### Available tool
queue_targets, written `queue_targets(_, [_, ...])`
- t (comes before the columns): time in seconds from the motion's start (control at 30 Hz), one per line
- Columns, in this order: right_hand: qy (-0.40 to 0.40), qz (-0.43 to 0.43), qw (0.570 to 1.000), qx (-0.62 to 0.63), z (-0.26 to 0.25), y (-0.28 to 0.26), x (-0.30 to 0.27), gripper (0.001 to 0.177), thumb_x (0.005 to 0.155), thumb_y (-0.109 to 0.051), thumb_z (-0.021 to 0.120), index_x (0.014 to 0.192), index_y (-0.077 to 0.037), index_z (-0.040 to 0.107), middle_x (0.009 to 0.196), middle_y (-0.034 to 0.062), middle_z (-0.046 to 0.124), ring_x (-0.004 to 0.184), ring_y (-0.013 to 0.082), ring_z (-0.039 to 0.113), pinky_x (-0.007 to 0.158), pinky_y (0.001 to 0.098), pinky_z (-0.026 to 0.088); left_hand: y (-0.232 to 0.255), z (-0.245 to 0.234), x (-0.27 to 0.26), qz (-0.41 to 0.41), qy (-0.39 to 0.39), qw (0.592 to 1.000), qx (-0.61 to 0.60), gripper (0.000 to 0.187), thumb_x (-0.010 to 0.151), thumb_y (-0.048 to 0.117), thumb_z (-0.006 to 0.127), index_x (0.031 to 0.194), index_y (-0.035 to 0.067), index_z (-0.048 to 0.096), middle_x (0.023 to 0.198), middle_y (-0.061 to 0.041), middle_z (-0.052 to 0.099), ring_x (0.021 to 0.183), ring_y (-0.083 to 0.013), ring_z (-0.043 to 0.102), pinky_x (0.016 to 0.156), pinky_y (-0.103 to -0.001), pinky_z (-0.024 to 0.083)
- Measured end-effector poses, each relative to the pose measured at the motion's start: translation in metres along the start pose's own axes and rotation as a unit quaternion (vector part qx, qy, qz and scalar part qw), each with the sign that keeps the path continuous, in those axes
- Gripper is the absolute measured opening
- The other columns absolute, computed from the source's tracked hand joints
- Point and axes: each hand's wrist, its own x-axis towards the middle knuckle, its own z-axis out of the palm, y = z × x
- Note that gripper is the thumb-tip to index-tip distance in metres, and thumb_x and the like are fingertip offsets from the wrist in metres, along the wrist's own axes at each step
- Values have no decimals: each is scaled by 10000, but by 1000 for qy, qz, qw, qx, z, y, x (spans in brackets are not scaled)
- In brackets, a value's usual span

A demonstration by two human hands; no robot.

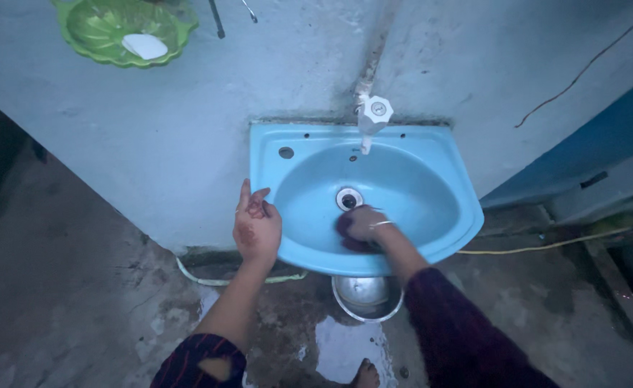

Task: The person cleans a blue bathroom sink by wiping the basin, the rim, and the faucet fixture with a dark red cloth.

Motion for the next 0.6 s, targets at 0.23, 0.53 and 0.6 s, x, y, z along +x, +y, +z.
queue_targets(0.23, [62, -158, 978, 121, 17, -86, 17, 500, 812, -226, 705, 1310, -194, 673, 1341, 121, 647, 1203, 321, 630, 1002, 408, 497, -2, 1, 3, -49, -38, 997, -49, 561, 895, 121, 576, 1453, 97, 531, 1106, 32, 771, 918, -164, 735, 868, -315, 544])
queue_targets(0.53, [-40, -161, 979, 119, 5, 25, 1, 404, 693, -97, 690, 1079, -121, 811, 1070, 148, 816, 1004, 274, 775, 906, 412, 576, -12, 3, 2, 21, -4, 1000, -7, 331, 864, 127, 616, 1183, 170, 693, 1358, -40, 664, 1043, -220, 721, 883, -336, 543])
queue_targets(0.6, [-15, -68, 997, 45, -9, 59, -5, 524, 725, -107, 728, 1228, -252, 750, 1124, 143, 752, 1024, 288, 729, 943, 420, 538, -13, 5, 2, 23, -4, 999, 27, 262, 869, 131, 621, 1074, 183, 776, 1477, -59, 599, 1077, -239, 714, 888, -350, 550])
